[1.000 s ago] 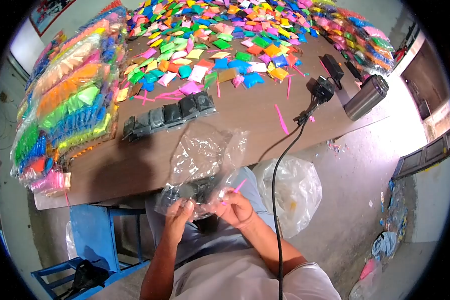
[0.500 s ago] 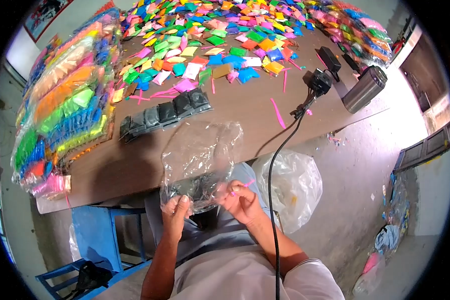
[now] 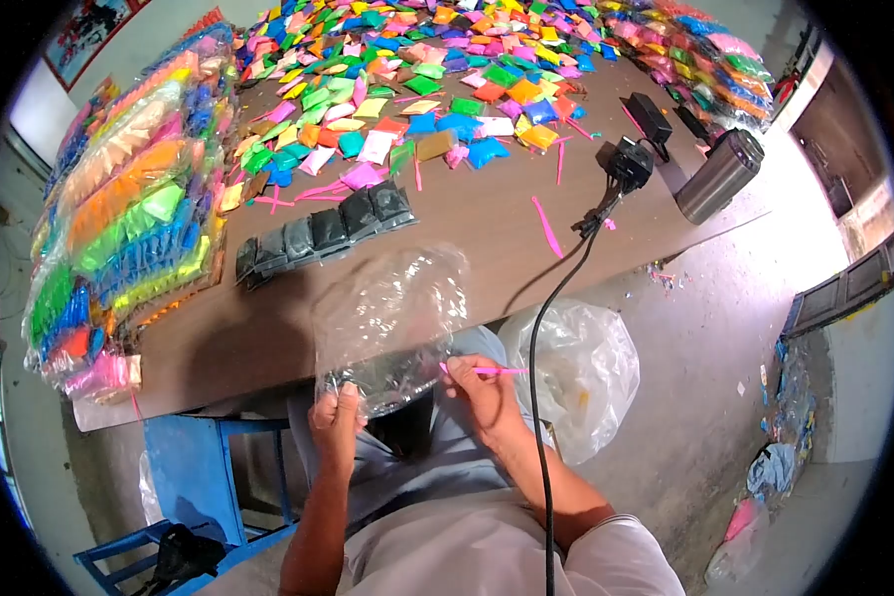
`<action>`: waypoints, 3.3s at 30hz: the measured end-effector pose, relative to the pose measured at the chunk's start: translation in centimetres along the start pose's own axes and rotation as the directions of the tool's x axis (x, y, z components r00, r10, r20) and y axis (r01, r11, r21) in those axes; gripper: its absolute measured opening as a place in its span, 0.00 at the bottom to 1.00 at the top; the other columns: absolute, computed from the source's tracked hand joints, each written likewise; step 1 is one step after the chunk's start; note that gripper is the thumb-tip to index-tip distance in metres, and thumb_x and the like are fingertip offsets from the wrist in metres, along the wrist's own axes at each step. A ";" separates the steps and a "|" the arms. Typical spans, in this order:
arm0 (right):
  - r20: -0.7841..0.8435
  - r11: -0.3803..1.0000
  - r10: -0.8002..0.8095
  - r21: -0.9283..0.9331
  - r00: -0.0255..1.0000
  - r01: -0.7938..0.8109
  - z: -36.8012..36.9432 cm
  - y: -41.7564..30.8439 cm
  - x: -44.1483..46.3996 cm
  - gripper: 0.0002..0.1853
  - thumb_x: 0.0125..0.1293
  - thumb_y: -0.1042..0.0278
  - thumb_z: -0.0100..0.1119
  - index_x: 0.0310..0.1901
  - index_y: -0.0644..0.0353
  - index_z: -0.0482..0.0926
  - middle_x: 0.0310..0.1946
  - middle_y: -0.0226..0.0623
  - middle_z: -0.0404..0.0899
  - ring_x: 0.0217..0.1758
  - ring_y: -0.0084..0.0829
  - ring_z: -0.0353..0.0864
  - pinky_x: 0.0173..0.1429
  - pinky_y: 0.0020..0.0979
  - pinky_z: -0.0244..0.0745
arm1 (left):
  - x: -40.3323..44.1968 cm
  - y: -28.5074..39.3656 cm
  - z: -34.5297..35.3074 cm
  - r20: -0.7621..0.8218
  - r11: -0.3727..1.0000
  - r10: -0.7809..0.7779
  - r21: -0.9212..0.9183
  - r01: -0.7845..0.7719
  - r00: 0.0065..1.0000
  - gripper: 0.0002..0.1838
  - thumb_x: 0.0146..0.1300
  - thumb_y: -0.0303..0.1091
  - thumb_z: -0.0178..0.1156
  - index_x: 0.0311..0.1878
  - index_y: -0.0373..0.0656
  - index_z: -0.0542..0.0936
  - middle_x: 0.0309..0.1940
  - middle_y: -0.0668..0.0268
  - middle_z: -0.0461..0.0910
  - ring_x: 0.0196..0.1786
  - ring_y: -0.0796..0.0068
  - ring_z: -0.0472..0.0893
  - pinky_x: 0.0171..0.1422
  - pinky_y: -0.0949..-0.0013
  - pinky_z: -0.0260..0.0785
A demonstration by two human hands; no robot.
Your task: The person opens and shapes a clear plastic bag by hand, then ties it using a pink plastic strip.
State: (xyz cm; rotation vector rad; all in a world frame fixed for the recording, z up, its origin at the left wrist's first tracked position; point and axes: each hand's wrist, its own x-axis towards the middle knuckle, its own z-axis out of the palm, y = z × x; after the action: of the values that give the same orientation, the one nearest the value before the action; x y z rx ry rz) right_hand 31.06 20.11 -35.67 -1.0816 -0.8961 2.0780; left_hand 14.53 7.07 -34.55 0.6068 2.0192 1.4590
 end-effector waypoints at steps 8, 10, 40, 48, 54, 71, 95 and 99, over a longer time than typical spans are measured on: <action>0.406 0.227 -0.726 -0.620 0.555 0.751 3.5 -2.8 -1.3 0.05 0.56 0.78 0.66 0.35 0.64 0.81 0.28 0.42 0.79 0.31 0.38 0.78 0.38 0.32 0.72 | 2.0 0.7 0.0 -0.138 0.960 0.240 0.181 -0.214 0.961 0.14 0.66 0.36 0.59 0.30 0.35 0.77 0.19 0.64 0.74 0.23 0.77 0.71 0.29 0.69 0.64; 0.499 0.155 -0.705 -0.585 0.504 0.796 4.9 -3.5 -0.4 0.06 0.55 0.78 0.66 0.36 0.64 0.81 0.29 0.42 0.79 0.31 0.39 0.78 0.37 0.33 0.73 | 1.9 2.1 0.2 -0.132 0.958 0.245 0.185 -0.219 0.960 0.13 0.66 0.36 0.59 0.30 0.34 0.77 0.20 0.63 0.74 0.24 0.76 0.72 0.30 0.68 0.65; 0.487 -0.123 -0.686 -0.810 0.541 0.574 3.5 -6.0 7.1 0.06 0.56 0.68 0.63 0.27 0.59 0.78 0.26 0.41 0.77 0.32 0.46 0.75 0.35 0.43 0.69 | 2.4 0.5 0.7 -0.118 0.944 0.306 0.170 -0.284 0.945 0.13 0.67 0.33 0.58 0.29 0.33 0.75 0.20 0.68 0.72 0.27 0.84 0.68 0.31 0.73 0.62; 0.626 -0.112 -0.642 -0.648 0.442 0.754 6.1 -6.2 5.3 0.05 0.54 0.72 0.66 0.27 0.60 0.78 0.30 0.39 0.78 0.36 0.44 0.76 0.40 0.40 0.70 | 2.4 0.6 0.5 -0.087 0.950 0.304 0.099 -0.295 0.949 0.12 0.65 0.28 0.60 0.27 0.32 0.74 0.19 0.68 0.71 0.26 0.85 0.67 0.29 0.73 0.60; 0.648 -0.098 -0.575 -0.660 0.499 0.745 5.0 -5.5 6.5 0.05 0.52 0.73 0.66 0.27 0.61 0.78 0.34 0.39 0.80 0.39 0.44 0.76 0.45 0.40 0.71 | 2.2 0.9 0.2 -0.098 0.953 0.282 0.141 -0.267 0.954 0.14 0.66 0.32 0.59 0.26 0.32 0.75 0.18 0.70 0.70 0.26 0.85 0.67 0.29 0.73 0.60; 0.634 -0.084 -0.564 -0.682 0.529 0.727 3.9 -3.8 7.3 0.08 0.55 0.70 0.63 0.37 0.58 0.80 0.34 0.43 0.79 0.34 0.49 0.79 0.36 0.44 0.76 | 2.5 -0.5 1.6 0.032 0.942 -0.125 -0.309 0.129 0.992 0.27 0.70 0.50 0.52 0.18 0.40 0.73 0.15 0.65 0.72 0.16 0.78 0.68 0.21 0.75 0.57; 0.615 0.021 -0.441 -0.720 0.653 0.693 4.8 -8.4 8.7 0.10 0.55 0.75 0.61 0.41 0.61 0.80 0.44 0.43 0.80 0.48 0.47 0.77 0.52 0.41 0.74 | 2.1 0.6 1.9 0.086 0.845 -0.254 -0.465 0.264 0.963 0.24 0.70 0.45 0.54 0.18 0.47 0.64 0.13 0.71 0.63 0.15 0.79 0.64 0.18 0.75 0.51; 0.844 -0.224 -0.443 -0.431 0.302 0.874 6.4 -6.6 9.2 0.06 0.54 0.71 0.62 0.34 0.62 0.79 0.43 0.43 0.80 0.43 0.50 0.76 0.47 0.41 0.75 | 2.3 0.3 1.6 0.080 0.850 -0.280 -0.443 0.286 0.957 0.23 0.69 0.45 0.54 0.18 0.48 0.64 0.13 0.71 0.63 0.15 0.79 0.65 0.17 0.75 0.51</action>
State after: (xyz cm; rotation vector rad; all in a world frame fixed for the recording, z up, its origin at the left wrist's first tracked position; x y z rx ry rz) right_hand 22.63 29.22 -31.69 -0.1820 -2.4112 0.4852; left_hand 13.94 9.83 -35.04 0.1124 1.5891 1.6500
